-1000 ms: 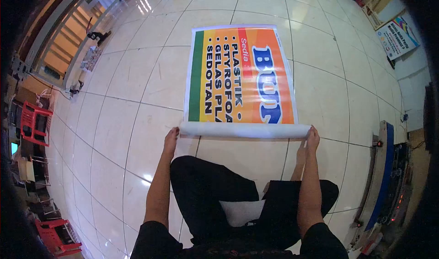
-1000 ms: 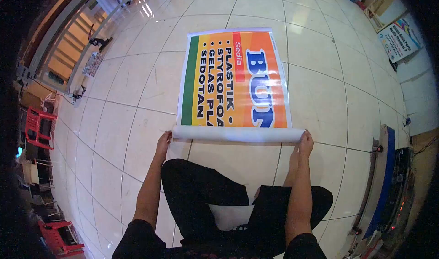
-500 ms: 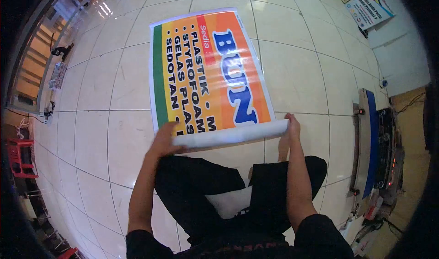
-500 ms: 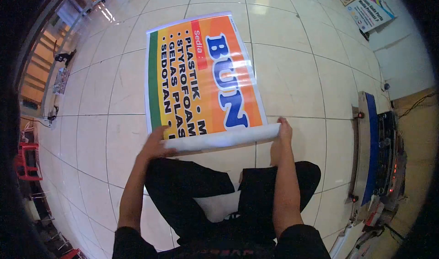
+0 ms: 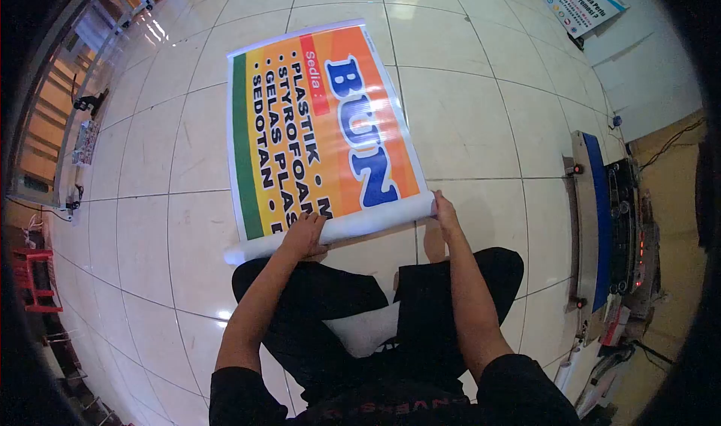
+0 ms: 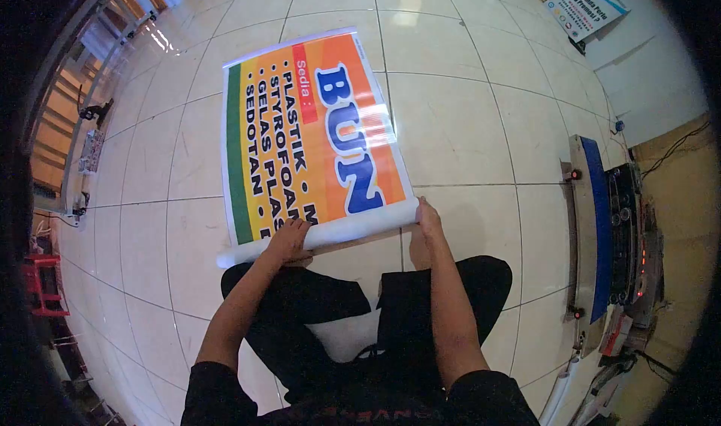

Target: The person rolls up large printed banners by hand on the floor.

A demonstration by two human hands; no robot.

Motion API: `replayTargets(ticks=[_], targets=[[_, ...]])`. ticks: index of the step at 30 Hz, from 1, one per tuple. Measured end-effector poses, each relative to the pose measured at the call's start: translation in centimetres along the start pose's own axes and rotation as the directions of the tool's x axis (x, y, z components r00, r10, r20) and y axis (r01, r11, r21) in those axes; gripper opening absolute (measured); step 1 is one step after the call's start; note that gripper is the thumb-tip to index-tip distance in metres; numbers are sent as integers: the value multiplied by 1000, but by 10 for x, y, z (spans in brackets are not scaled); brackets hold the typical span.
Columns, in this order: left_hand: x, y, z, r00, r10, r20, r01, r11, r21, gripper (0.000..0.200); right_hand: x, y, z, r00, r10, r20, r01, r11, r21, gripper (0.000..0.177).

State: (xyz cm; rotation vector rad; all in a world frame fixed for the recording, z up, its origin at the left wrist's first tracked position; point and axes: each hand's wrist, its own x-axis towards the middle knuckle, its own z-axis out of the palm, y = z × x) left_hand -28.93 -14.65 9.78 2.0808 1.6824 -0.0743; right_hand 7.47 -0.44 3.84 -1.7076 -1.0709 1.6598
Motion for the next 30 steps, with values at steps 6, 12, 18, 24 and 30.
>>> replayTargets(ticks=[6,12,18,24,30], targets=[[-19,-6,-13,990,-23,-138,24,1000,8,80,17,-21,-26,987,-26,158,89,911,-402,46],[-151,-153,10,463,-881,-98,332,274,-903,53,6,-24,-7,989,109,-98,-140,900,-414,39],[-178,-151,61,569,-821,46,25,-39,-999,67,19,29,4,969,-184,-163,136,954,-267,40],[-175,-113,-1,768,-598,230,78,-269,-960,72,-21,-20,28,990,-78,-117,49,973,-227,46],[-169,-123,8,792,-589,158,35,-215,-976,72,-111,-18,134,880,-205,429,446,40,-894,67]])
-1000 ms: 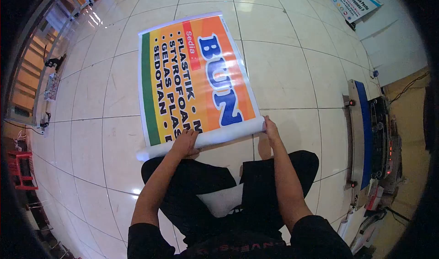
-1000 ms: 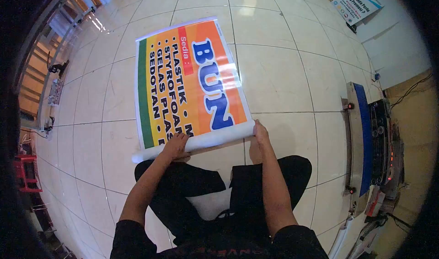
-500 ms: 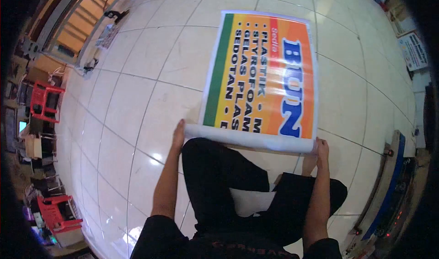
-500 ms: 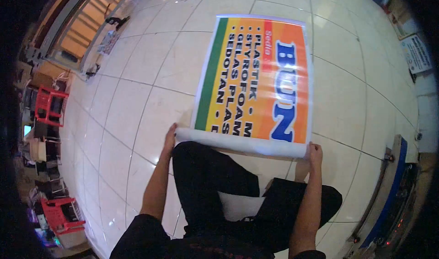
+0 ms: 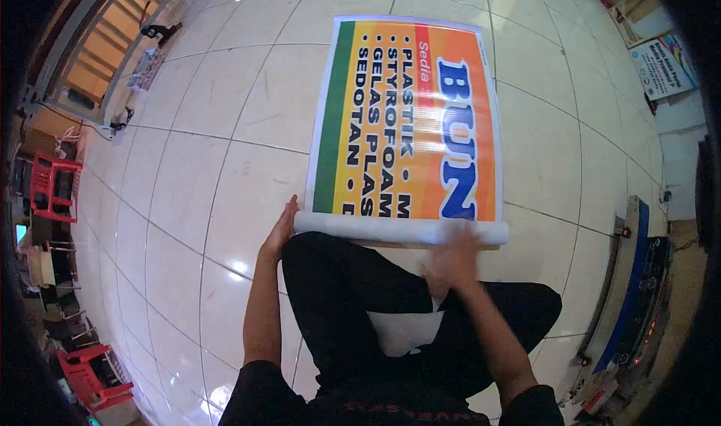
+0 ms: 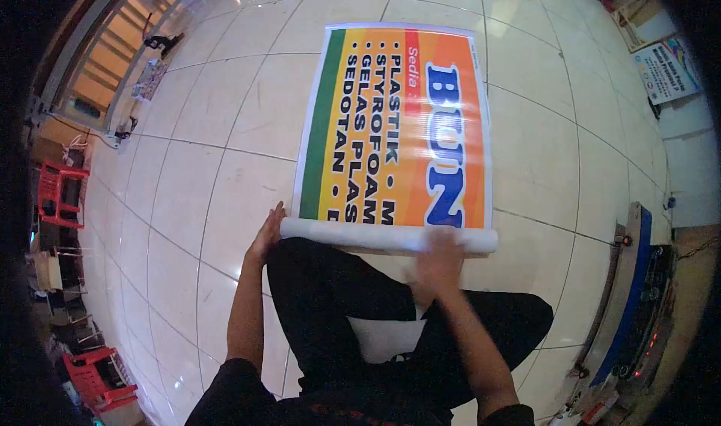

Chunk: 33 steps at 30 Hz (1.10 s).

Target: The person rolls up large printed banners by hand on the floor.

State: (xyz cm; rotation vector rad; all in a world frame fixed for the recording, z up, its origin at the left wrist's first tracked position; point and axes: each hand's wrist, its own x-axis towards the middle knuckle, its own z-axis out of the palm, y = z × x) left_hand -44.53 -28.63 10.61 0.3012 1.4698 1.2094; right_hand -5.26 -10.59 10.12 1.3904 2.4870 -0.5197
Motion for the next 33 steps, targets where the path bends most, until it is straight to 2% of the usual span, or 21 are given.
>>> replayTargets(ticks=[2,5,7,9,10,11,12,13,14,16,18,20,21,23,24,26,27,29,30,31,33], targets=[[4,-1,1,999,34,38,-31,997,-70,72,-33,-44,18,907,-418,-53,421,905,68,64],[23,-22,-22,988,152,5,-151,985,-80,68,9,-53,25,900,-417,-130,428,901,67,59],[21,-24,-20,926,294,-236,-259,951,168,59,86,-55,-10,853,-408,-327,349,910,-226,54],[14,-21,-17,784,459,-418,-283,863,418,50,170,-68,-55,891,-133,-435,140,990,-17,46],[10,-16,-15,683,546,-485,-262,803,535,46,215,-65,-64,916,-248,-314,279,959,54,46],[4,-5,-7,681,550,-484,-268,802,534,46,245,-64,-66,906,-374,-201,404,904,141,46],[-6,10,10,676,607,-418,-259,727,636,43,248,-69,-71,903,-376,-208,408,903,137,46],[-14,24,28,671,656,-346,-250,639,727,39,248,-74,-76,862,-488,-136,496,868,32,49],[-22,33,41,699,619,-358,-221,663,715,40,250,-77,-80,812,-582,-48,579,813,-64,54],[-42,35,66,718,581,-384,-224,715,662,40,238,-75,-53,819,-572,-40,571,820,-38,64],[-55,31,75,732,539,-415,-222,766,603,39,182,-80,-28,909,-415,36,416,909,-15,74],[-61,25,77,702,676,-225,-220,506,834,38,104,-82,-19,915,-404,-19,402,914,-49,79],[-60,24,80,706,668,-234,-215,518,828,38,88,-79,-9,914,-405,-6,404,913,-54,79],[-53,31,80,723,638,-266,-226,582,781,37,70,-78,2,879,-450,-159,459,888,23,76],[-54,31,81,723,649,-236,-228,547,806,36,83,-74,-27,861,-469,-197,487,871,57,71],[-55,29,80,725,639,-257,-231,577,783,36,139,-51,-62,986,-81,-143,124,939,321,67],[-54,28,78,730,620,-287,-227,617,754,36,174,-33,-68,882,-66,-466,156,975,157,66],[-50,25,77,711,656,-253,-247,570,784,36,220,-16,-82,822,-117,-557,223,967,125,65],[-48,25,78,713,658,-243,-235,550,801,36,231,-24,-92,922,-235,-307,268,961,67,64],[-48,24,80,715,657,-237,-222,535,815,36,234,-29,-99,946,-325,-23,325,945,19,63],[-51,22,82,719,653,-238,-225,542,810,36,228,-29,-86,942,-322,-92,322,947,-16,64]])
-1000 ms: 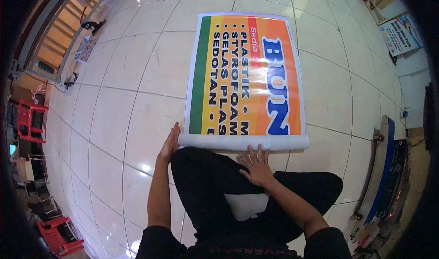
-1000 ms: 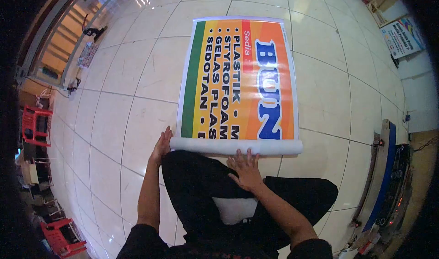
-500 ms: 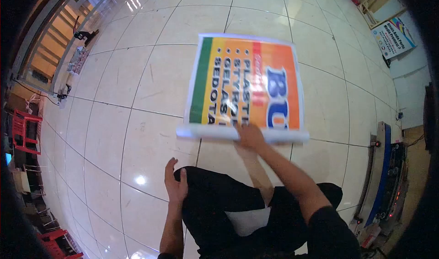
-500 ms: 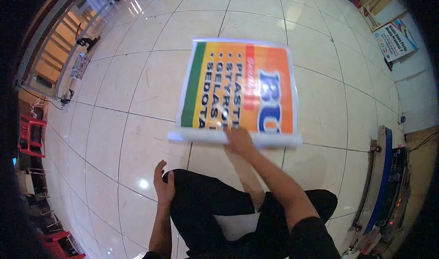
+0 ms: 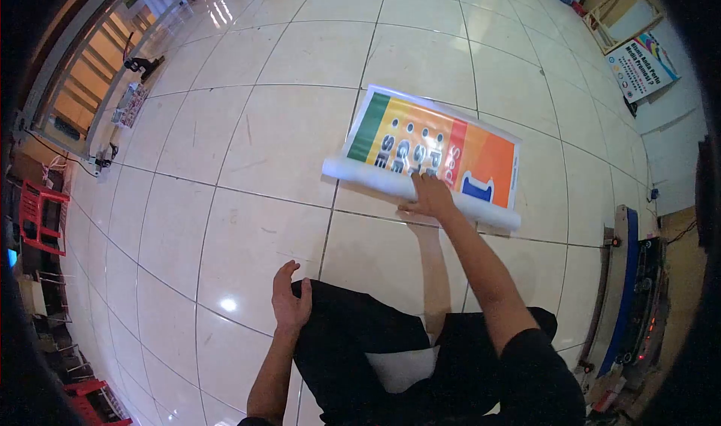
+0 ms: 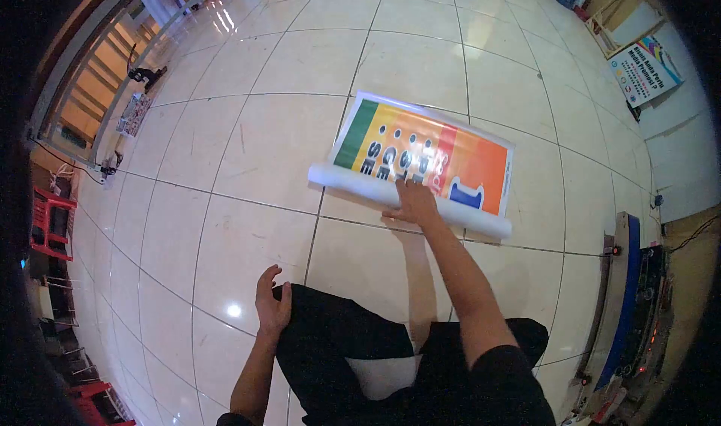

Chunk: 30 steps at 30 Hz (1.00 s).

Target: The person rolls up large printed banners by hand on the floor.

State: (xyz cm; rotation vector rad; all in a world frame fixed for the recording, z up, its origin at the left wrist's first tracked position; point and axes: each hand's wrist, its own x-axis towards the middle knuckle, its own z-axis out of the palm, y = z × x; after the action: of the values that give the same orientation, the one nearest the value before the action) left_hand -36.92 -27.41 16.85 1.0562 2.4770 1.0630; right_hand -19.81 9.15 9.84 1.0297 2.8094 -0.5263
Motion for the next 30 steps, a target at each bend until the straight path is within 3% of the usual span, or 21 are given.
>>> replayTargets(ticks=[1,3,5,8,10,12,13,14,16,19,20,22,24,26,30], targets=[[2,-1,-3,1000,6,10,-6,1000,3,36,-6,-4,11,997,6,-75,-7,1000,-21,65],[1,0,-6,1000,-13,11,13,1000,-1,36,-41,-30,33,999,52,8,-52,997,63,77],[3,4,-5,999,-49,13,49,999,-22,36,-104,-78,35,996,62,-71,-59,997,48,77],[3,5,-1,999,-35,25,35,999,-10,37,-138,-92,47,993,66,99,-73,995,69,79],[2,1,-4,998,-37,50,36,999,19,38,-123,-68,54,986,41,-161,-35,998,43,72],[3,-1,-5,998,-44,45,44,999,8,38,-75,-2,31,965,134,-225,-115,989,98,54],[2,-5,-5,999,-29,37,28,1000,12,39,-49,30,12,820,525,-229,-346,773,531,38],[2,-5,-2,999,-15,28,15,1000,10,39,-41,50,-8,848,308,-430,-333,943,19,30],[6,3,-2,999,-28,24,27,999,43,39,-15,94,-22,939,195,-282,-178,980,84,37],[5,5,1,997,-71,32,70,997,38,39,10,115,-35,969,147,-200,-128,986,108,51],[6,5,1,996,-81,42,79,996,34,39,11,123,-31,969,152,-197,-130,984,118,51],[8,3,-1,995,-78,56,76,996,43,39,10,137,-24,954,5,-299,-4,1000,5,69],[7,-2,1,995,-74,71,71,996,51,38,6,140,-38,960,61,-275,-75,996,-41,74],[7,-5,2,994,-64,87,60,997,52,38,2,158,-34,963,219,-158,-212,975,58,74],[6,-11,4,989,-115,96,109,992,64,38,-59,206,-24,937,263,-229,-254,965,70,68]])
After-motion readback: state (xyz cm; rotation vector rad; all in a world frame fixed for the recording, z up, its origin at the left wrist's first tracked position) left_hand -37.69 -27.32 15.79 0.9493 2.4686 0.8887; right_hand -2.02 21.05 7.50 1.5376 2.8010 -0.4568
